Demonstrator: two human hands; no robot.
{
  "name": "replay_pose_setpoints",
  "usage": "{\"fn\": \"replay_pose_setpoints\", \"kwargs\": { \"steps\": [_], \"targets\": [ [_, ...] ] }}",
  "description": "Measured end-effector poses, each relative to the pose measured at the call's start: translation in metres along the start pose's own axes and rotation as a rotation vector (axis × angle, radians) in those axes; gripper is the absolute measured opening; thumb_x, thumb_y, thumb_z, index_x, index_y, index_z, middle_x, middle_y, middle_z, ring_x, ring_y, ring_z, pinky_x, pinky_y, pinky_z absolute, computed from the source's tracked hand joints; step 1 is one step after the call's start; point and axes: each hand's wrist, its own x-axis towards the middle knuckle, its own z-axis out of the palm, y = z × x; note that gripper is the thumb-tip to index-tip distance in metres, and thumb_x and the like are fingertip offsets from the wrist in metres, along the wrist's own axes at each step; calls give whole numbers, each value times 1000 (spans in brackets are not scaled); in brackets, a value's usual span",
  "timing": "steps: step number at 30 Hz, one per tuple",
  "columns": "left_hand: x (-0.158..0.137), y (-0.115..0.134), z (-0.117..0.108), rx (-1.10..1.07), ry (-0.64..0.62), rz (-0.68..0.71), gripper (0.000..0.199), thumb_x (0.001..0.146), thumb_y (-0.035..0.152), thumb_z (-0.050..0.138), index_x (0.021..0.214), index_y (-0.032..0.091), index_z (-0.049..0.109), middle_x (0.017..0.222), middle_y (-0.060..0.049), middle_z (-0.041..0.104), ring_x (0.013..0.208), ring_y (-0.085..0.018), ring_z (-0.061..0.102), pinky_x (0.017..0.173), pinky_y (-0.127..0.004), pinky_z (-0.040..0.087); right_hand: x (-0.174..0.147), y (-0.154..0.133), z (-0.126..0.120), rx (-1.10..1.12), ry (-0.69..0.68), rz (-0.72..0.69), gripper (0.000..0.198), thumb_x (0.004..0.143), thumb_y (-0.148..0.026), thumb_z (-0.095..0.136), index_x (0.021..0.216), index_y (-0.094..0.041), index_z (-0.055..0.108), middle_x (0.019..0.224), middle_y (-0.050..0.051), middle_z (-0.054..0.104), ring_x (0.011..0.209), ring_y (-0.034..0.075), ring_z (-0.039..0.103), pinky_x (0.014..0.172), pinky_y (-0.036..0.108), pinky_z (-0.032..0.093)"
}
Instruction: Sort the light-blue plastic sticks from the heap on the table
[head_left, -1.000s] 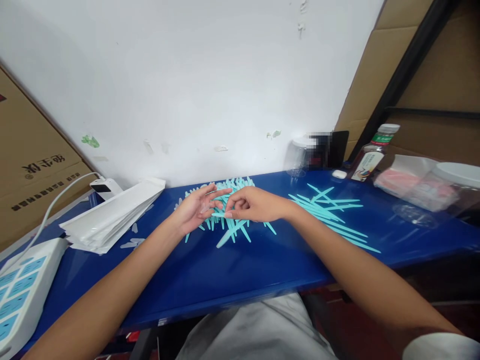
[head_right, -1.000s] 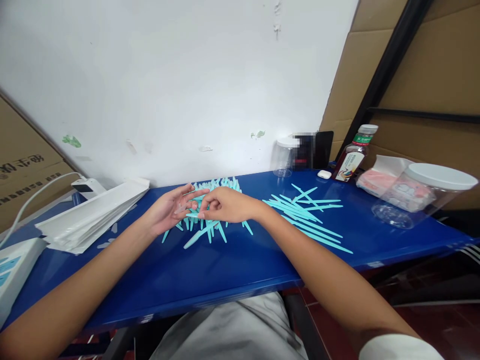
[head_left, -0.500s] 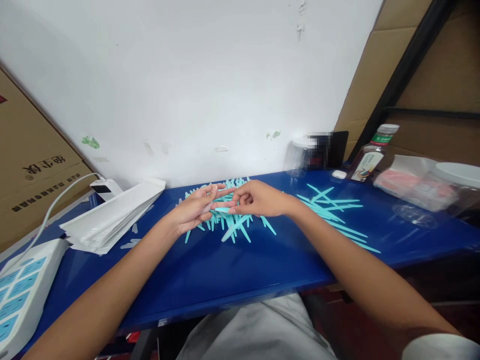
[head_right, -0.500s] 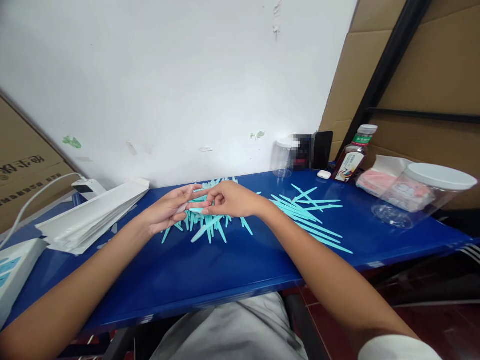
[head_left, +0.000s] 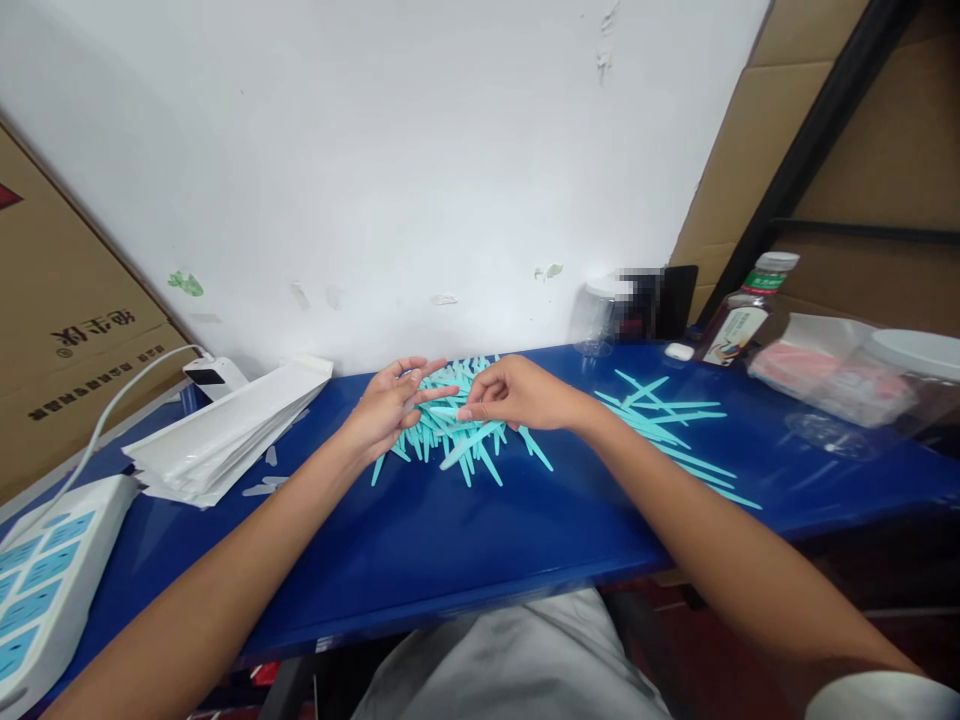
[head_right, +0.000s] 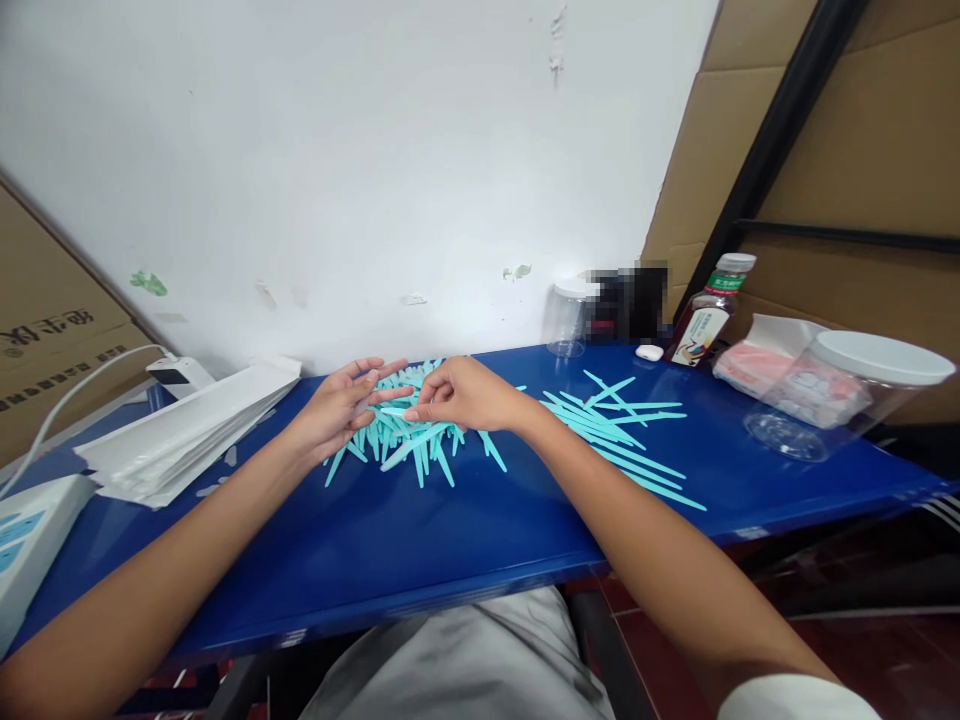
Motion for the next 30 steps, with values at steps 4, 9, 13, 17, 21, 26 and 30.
{"fn": "replay_pose_setpoints", "kwargs": {
  "steps": [4,9,13,17,21,26,30],
  "targets": [
    [-2,0,1,-14,-43,2,31,87,14,77,112,19,58,157,-21,50,109,-32,76,33,-11,26,1,1,0,-5,-27,-6,46,84,-60,74,84,-14,75,57,-4,52,45,8,45,43,22,35],
    [-5,2,2,-8,-167,-43,34,88,17,77,118,19,61,162,-22,44,124,-35,68,33,-12,25,1,1,-2,-24,-81,-34,49,93,-60,63,82,-14,74,54,-6,41,44,7,34,43,22,35],
    [-5,5,-2,-21,-219,-86,42,88,13,76,127,21,62,162,-20,44,135,-31,61,34,-11,29,1,-2,-1,-63,-19,-65,50,93,-60,63,72,-16,67,52,-7,31,46,7,28,45,23,26],
    [-6,12,-6,-51,-263,-134,47,90,15,75,134,21,61,159,-23,48,136,-31,60,35,-10,30,3,-2,5,-109,98,-137,57,91,-63,66,60,-16,55,54,-6,31,52,7,24,50,26,19],
    [-7,19,-10,-44,-265,-139,46,92,22,74,137,21,62,157,-25,49,120,-25,70,35,-10,30,6,2,11,-146,245,-162,59,87,-68,67,62,-16,58,56,-5,38,55,9,28,53,27,21],
    [-10,24,-11,8,-263,-130,45,94,27,73,138,23,64,157,-22,50,96,-14,73,35,-10,32,8,6,18,-272,382,-193,58,89,-68,66,63,-16,62,57,-1,52,56,10,37,57,28,25],
    [-13,27,-7,43,-235,-123,43,93,29,74,136,24,67,157,-21,51,97,-16,72,36,-11,32,9,8,22,-342,483,-226,55,92,-65,65,67,-16,67,57,0,58,56,10,42,58,28,27]
  ]
}}
